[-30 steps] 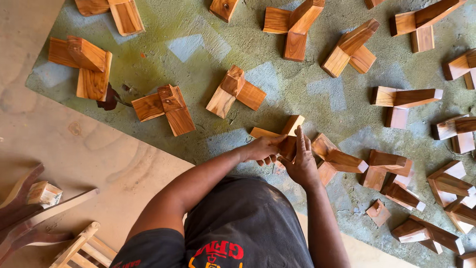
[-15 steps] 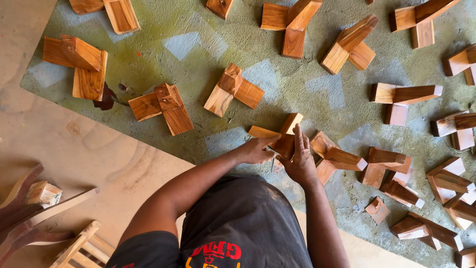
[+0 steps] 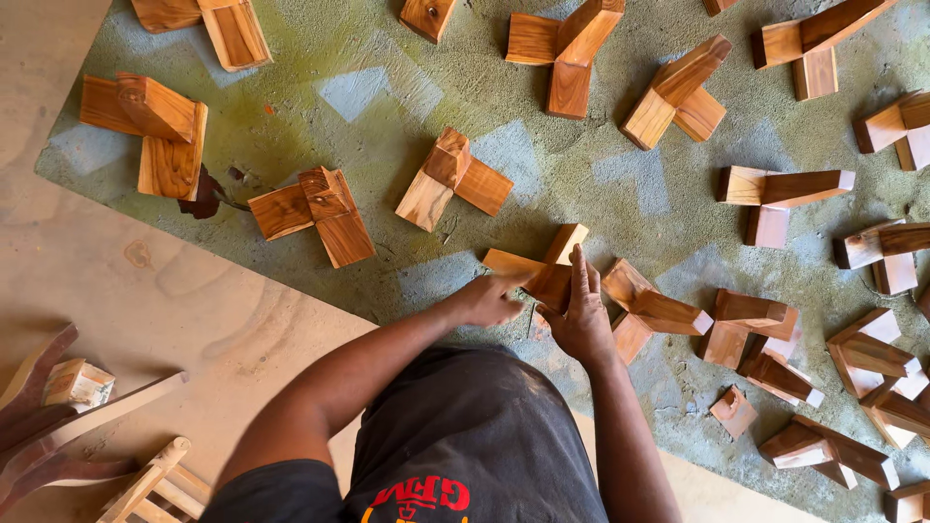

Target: The person sands multiple small wooden pieces using a sanding block. They pick up each piece, rub the surfaces with the block, and place the piece back on the floor. The process is repeated for several pieces.

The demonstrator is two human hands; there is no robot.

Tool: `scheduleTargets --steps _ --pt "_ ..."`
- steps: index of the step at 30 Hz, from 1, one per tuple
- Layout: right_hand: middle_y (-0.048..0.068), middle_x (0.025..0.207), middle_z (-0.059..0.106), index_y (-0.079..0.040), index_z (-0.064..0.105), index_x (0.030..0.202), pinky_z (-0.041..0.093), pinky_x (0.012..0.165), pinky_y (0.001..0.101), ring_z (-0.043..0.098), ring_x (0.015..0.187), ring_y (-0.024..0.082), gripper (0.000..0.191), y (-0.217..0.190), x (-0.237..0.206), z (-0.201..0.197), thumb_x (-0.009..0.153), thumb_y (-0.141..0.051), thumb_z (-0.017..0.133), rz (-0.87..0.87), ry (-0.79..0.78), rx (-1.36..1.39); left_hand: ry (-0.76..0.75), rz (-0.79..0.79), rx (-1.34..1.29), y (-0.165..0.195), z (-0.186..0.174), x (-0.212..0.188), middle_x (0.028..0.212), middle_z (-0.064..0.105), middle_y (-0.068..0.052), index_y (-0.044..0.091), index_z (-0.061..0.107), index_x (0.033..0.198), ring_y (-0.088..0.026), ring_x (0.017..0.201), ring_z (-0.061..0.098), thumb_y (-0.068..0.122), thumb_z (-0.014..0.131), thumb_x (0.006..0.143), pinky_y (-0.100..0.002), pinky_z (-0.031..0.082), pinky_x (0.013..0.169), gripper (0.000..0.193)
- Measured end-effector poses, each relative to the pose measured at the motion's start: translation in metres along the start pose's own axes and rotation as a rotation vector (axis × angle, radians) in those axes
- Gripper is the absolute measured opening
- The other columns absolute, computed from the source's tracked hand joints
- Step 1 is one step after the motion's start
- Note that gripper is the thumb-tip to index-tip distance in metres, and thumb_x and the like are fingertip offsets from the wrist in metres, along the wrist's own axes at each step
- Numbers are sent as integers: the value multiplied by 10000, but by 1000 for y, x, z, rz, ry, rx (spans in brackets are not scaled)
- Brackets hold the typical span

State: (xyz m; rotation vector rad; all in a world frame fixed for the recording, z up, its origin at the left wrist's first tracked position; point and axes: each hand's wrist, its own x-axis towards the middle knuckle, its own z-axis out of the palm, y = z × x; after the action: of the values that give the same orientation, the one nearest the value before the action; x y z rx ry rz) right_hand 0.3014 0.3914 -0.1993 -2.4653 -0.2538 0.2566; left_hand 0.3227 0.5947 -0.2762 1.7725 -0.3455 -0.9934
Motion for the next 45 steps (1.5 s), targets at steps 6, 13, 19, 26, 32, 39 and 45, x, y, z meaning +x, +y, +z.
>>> scheduleTargets --steps 6,13,19,26,32,39,45 --pt "240 1475 413 -169 93 1635 563 978 460 579 1255 398 1234 2 -3 2 711 -104 908 61 -21 11 -33 -48 -171 31 -6 26 789 732 -105 236 308 1632 -148 557 651 240 539 1022 -293 552 464 652" --pt "240 1483 411 -166 130 1636 561 974 467 563 1266 416 1210 -3 -2 0 704 -60 894 59 -4 15 -110 -124 -22 12 9 -3 913 748 -104 246 280 1620 -143 592 682 256 451 1060 -291 612 612 585" --pt "201 1393 500 -135 344 1529 584 1003 448 593 1262 393 969 -16 3 -4 730 -88 892 92 -9 20 -98 -104 -157 -17 9 -32 967 771 -110 240 400 1587 -100 655 676 215 558 1023 -257 583 599 585" --pt "202 1494 474 -124 424 1430 523 1087 516 458 1453 470 702 -29 -7 36 856 -20 814 -184 434 -236 218 35 -398 -18 -20 -35 896 749 -82 175 443 1558 -62 619 657 223 594 1022 -222 572 477 559" --pt "207 1509 445 -132 530 1381 480 1088 534 402 1463 488 523 -31 -13 48 900 -66 725 -190 215 -245 279 15 -456 -8 -26 -29 881 741 -46 148 447 1551 -51 636 644 202 615 1008 -229 563 487 571" --pt "195 1519 478 -112 639 1302 464 1131 484 456 1439 411 413 -33 -24 46 904 -97 746 -89 143 -29 259 74 -404 3 -27 -9 883 739 -35 135 447 1555 -49 624 645 212 586 1020 -221 572 491 558" --pt "164 1316 638 -84 650 1254 530 1032 437 634 1225 349 371 -21 -64 34 906 -120 775 70 470 26 236 116 -404 18 -16 -11 850 726 -59 79 548 1486 -59 648 629 166 612 1023 -225 538 489 476"
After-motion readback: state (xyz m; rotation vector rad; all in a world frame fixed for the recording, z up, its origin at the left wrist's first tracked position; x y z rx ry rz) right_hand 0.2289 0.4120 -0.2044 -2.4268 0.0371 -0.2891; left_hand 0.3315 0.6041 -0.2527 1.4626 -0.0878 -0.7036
